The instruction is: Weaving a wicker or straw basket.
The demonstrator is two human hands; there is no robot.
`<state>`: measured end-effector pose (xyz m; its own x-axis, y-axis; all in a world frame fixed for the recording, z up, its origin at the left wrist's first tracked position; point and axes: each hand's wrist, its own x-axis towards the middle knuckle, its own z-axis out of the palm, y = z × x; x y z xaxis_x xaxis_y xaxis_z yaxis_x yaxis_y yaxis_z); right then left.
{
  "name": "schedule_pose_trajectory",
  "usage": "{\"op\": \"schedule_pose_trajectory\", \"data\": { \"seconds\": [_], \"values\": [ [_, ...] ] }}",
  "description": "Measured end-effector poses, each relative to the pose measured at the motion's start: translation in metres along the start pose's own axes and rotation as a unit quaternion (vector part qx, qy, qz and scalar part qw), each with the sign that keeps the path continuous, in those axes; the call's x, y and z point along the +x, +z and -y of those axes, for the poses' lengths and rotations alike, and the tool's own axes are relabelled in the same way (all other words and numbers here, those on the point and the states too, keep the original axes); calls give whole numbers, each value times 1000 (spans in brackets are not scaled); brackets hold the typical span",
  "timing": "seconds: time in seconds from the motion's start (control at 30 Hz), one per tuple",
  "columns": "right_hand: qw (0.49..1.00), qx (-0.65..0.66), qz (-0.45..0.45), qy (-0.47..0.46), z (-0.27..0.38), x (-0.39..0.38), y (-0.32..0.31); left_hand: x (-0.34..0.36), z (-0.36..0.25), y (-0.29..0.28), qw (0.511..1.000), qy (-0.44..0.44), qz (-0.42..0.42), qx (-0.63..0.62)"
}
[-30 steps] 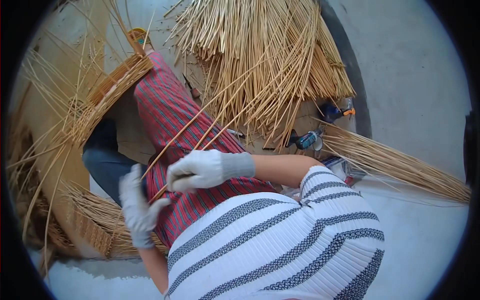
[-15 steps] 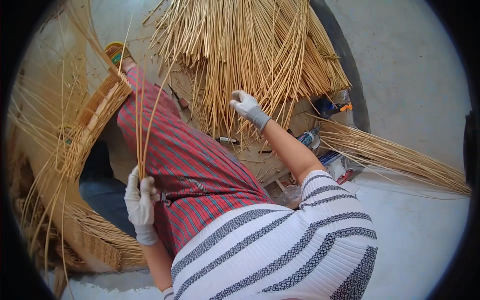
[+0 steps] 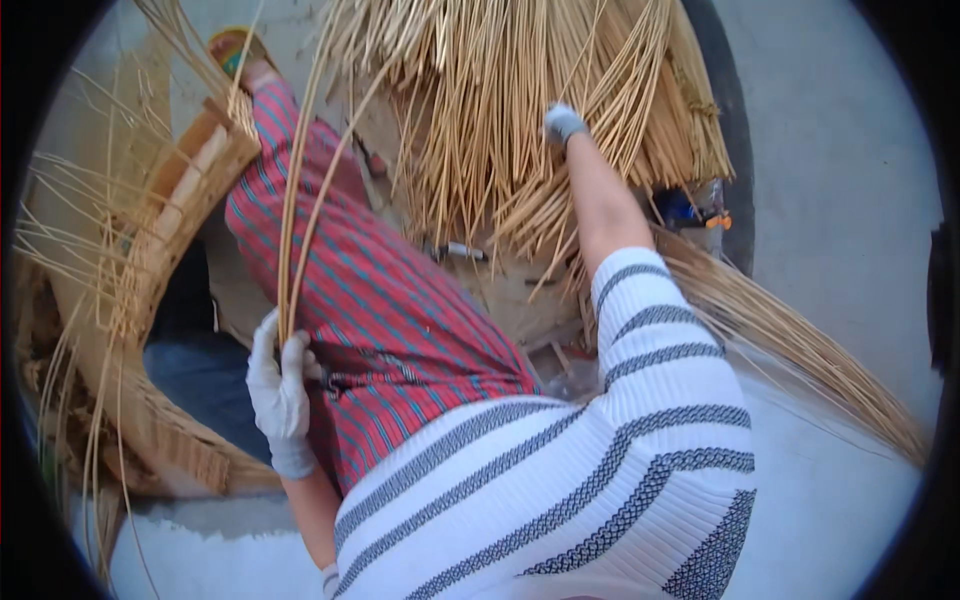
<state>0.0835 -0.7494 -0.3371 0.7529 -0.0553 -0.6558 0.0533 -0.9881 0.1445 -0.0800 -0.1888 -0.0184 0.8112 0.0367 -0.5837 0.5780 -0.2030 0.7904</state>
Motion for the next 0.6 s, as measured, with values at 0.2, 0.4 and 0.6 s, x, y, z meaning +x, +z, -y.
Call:
{"op": "schedule_pose_trajectory", "data": {
  "seconds": [0.2,0.4,0.6],
  "values": [
    [986,103,33,125,-53,-33,-29,12,1,12,999,4,33,-22],
    [998,-55,18,3,-45,-46,-33,8,1,12,1000,15,12,8],
    [934,162,7,317,13,-74,-58,6,4,8,1000,18,5,5]
  ]
}}
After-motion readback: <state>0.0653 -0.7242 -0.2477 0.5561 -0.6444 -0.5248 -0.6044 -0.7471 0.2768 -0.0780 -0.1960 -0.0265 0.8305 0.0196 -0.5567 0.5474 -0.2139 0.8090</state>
